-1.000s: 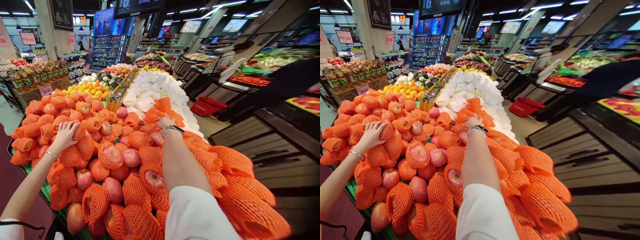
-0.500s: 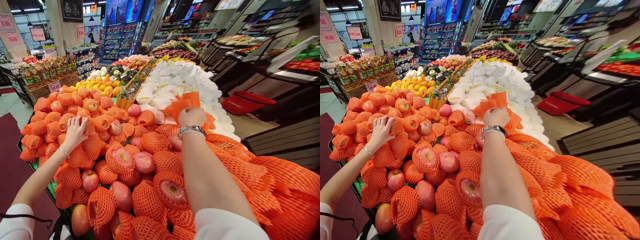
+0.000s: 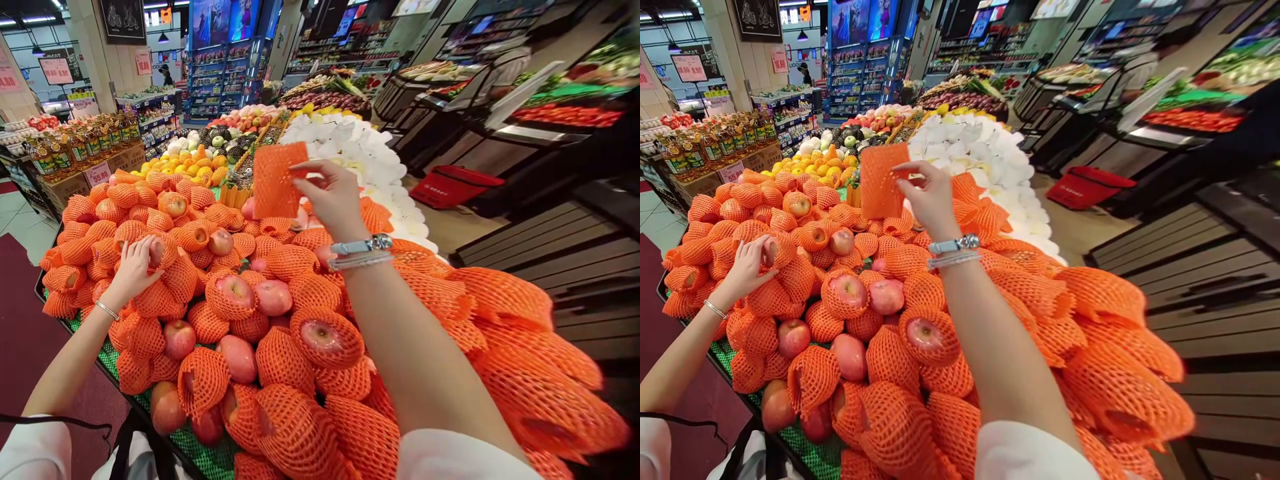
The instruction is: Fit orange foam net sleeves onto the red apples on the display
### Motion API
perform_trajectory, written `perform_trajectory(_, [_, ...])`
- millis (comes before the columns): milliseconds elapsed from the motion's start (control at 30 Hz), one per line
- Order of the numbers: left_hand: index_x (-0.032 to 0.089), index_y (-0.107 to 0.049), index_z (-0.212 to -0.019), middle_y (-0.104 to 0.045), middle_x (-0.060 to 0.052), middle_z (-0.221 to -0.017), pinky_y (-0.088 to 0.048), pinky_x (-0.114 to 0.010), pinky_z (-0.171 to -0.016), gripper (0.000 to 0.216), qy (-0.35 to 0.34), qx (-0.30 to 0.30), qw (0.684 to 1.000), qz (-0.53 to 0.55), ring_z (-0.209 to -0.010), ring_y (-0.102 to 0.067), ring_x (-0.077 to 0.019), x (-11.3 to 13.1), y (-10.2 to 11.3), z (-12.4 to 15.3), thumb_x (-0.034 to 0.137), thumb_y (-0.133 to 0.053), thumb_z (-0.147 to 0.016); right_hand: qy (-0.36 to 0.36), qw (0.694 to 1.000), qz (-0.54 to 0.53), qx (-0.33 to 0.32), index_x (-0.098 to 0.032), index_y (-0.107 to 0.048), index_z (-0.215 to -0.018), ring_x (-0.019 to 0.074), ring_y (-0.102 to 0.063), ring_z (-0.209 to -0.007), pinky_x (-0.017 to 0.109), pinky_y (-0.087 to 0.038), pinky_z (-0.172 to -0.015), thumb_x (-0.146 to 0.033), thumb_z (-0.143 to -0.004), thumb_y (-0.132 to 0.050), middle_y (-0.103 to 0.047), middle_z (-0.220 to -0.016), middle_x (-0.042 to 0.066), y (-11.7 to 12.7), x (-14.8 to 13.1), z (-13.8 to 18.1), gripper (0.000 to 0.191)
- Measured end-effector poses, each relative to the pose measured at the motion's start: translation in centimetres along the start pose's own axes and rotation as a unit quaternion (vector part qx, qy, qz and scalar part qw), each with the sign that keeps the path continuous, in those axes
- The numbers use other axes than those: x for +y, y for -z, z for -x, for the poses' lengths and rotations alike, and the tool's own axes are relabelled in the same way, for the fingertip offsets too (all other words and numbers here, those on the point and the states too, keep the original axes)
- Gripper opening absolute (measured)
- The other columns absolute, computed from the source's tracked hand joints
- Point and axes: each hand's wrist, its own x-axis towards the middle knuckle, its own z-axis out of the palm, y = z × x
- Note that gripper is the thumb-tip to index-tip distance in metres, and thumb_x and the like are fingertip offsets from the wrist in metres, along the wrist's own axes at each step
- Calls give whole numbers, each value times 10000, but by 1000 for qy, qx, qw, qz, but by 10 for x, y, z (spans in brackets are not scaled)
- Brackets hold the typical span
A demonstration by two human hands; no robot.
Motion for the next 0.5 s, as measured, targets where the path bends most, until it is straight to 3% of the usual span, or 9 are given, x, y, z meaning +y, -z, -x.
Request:
perform_trajectory(133, [203,-417,-1374,-547,-156,-1355,-337,-561,-1117,489,41,93,990,97,-1273,-490,-313,24,27,19,380,-538,-935,26,979,-118,-167,-311,-476,-1316,114,-601,-770,256,-550,-699,-143,-822,-642,-593,-1060,10,-19,-30,54,549])
perform_trajectory(200, [230,-432,-1351,-550,-136,-1335,-398,-501,-1087,419,59,144,967,203,-1235,-526,-275,45,40,36,383,-485,-965,44,960,-139,-239,-345,-370,-1419,143,-613,-845,282,-574,-735,-215,-850,-639,-584,-1099,28,-29,-44,85,642])
perform_trajectory(333, [271,-389,-1361,-532,-124,-1334,-524,-385,-931,404,79,193,891,404,-1106,-611,-217,82,47,71,426,-410,-988,91,911,-108,-388,-305,-423,-1432,181,-621,-965,343,-579,-830,-289,-932,-563,-597,-1136,62,-43,-71,138,520])
perform_trajectory(433, [244,-540,-1160,-606,-77,-1121,-506,-358,-909,312,103,230,898,362,-1021,-603,-210,92,47,89,419,-593,-907,136,892,-70,-424,-275,-458,-1419,184,-636,-984,384,-542,-933,-281,-969,-521,-646,-1150,65,-49,-83,161,454])
perform_trajectory(500, [220,-597,-1016,-625,-35,-926,-505,-324,-844,235,120,176,914,345,-884,-606,-188,93,48,97,382,-666,-860,151,896,-57,-415,-254,-471,-1408,195,-632,-1057,402,-506,-999,-269,-981,-507,-659,-1185,75,-50,-86,169,429])
